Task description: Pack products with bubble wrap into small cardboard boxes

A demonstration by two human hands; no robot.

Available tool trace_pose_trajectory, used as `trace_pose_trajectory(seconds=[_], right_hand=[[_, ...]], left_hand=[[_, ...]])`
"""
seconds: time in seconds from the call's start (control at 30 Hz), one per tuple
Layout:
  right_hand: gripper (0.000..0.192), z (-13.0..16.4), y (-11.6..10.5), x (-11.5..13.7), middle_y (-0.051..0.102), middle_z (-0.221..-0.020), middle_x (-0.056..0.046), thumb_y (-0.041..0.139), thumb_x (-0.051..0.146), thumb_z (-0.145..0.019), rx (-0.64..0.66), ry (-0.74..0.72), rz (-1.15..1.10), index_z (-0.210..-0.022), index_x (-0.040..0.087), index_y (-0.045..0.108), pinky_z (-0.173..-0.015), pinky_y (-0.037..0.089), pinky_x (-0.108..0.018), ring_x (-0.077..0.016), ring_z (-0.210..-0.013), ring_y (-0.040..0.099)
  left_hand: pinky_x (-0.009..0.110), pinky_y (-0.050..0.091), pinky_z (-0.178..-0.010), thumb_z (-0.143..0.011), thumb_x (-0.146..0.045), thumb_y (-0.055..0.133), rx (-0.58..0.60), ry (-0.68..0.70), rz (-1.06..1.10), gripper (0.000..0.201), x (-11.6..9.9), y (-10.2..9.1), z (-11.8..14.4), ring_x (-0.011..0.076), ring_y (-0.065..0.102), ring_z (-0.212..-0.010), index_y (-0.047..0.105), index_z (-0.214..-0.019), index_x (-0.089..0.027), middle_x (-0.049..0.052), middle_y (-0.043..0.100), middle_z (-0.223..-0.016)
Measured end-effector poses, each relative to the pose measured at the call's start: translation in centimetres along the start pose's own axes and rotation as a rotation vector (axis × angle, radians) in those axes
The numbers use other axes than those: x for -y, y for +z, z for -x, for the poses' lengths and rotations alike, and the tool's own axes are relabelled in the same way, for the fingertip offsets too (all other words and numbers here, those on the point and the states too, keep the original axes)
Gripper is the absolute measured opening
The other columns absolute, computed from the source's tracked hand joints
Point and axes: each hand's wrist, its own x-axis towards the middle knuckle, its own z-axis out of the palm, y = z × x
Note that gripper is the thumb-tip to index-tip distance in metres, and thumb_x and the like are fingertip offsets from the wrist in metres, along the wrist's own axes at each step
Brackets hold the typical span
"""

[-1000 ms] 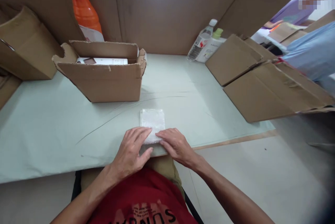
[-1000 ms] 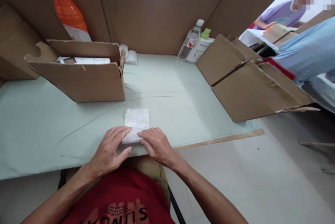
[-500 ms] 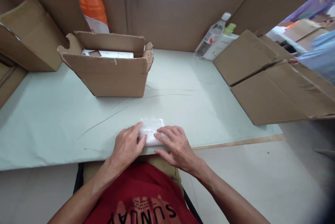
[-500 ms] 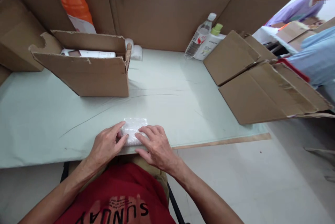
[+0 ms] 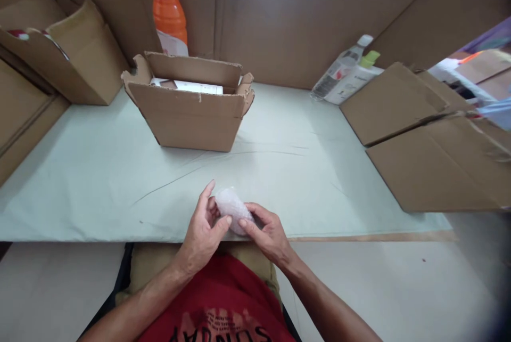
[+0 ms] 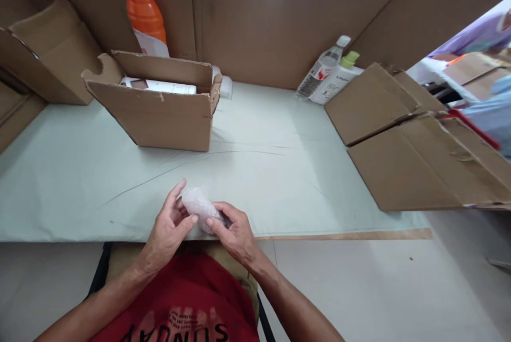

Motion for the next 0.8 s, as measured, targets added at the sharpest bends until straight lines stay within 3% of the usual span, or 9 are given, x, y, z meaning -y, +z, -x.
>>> trace_pose_trajectory(seconds=[0.1,0.2,0.33,0.43,0.57,0.7,0.8], right_hand=[[0.049,0.0,-0.4,-0.1,0.063,-0.134,-0.012,0.071,0.050,-0.085,-0.005,-0.019,-0.015,-0.125,0.023,0.066,-0.100,0.050,-0.040,-0.0292,-0.125,0.058],[0.066,-0.3,-0.5,0.2,0.065,-0.130,-0.012,0.069,0.059,-0.084,0.120,0.063,-0.168,-0.137,0.023,0.058,-0.093,0.054,-0.038,-0.0279,-0.116,0.063],[0.042,-1.0,-0.3,0.7,0.070,-0.099,-0.005,0.065,0.053,-0.088,0.114,0.141,-0.181,-0.116,0.021,0.069,-0.078,0.053,-0.031,-0.0211,-0.087,0.064],[0.033,-1.5,-0.4,1.0,0.068,-0.087,-0.002,0.066,0.048,-0.087,0.155,0.137,-0.106,-0.107,0.023,0.072,-0.069,0.050,-0.029,-0.0185,-0.075,0.060],[0.037,-1.6,-0.6,0.7,0.070,-0.091,-0.002,0.069,0.050,-0.083,0.119,0.154,-0.089,-0.110,0.025,0.072,-0.069,0.051,-0.029,-0.0200,-0.077,0.062],[0.050,-1.7,-0.5,0.3,0.071,-0.105,-0.006,0.073,0.054,-0.079,0.026,0.139,-0.120,-0.120,0.026,0.068,-0.071,0.054,-0.031,-0.0223,-0.084,0.065],[0.041,-2.7,-1.0,1.4,0.071,-0.092,-0.005,0.070,0.054,-0.083,0.045,0.103,-0.088,-0.110,0.024,0.072,-0.066,0.053,-0.029,-0.0200,-0.076,0.064]], left_hand=[[0.034,0.055,-0.092,-0.081,-0.037,0.066,0.015,0.011,0.033,0.090,-0.3,0.0,0.1,0.0210,0.068,-0.101,0.020,-0.157,-0.018,0.009,0.067,-0.112],[0.035,0.055,-0.091,-0.082,-0.038,0.068,0.033,0.008,0.084,0.090,-0.1,-0.3,0.2,0.0223,0.068,-0.102,0.022,-0.157,-0.019,0.010,0.067,-0.113],[0.036,0.050,-0.098,-0.081,-0.037,0.073,0.064,0.037,0.050,0.084,0.1,-1.4,-0.6,0.0241,0.063,-0.111,0.032,-0.153,-0.019,0.012,0.064,-0.123],[0.032,0.052,-0.086,-0.080,-0.038,0.074,0.086,0.009,0.050,0.083,-0.4,-2.4,-1.4,0.0199,0.064,-0.096,0.034,-0.150,-0.018,0.009,0.064,-0.113],[0.026,0.048,-0.072,-0.080,-0.037,0.072,0.025,0.011,0.073,0.073,-0.7,-2.8,-2.0,0.0146,0.059,-0.079,0.041,-0.143,-0.018,0.003,0.062,-0.095],[0.026,0.050,-0.072,-0.078,-0.041,0.074,-0.056,-0.008,0.105,0.068,-0.5,-2.6,-2.2,0.0146,0.060,-0.082,0.047,-0.137,-0.018,0.004,0.061,-0.100],[0.027,0.052,-0.075,-0.079,-0.042,0.073,-0.016,-0.003,0.108,0.065,-1.1,-3.2,-2.8,0.0162,0.063,-0.085,0.051,-0.135,-0.018,0.006,0.063,-0.102]])
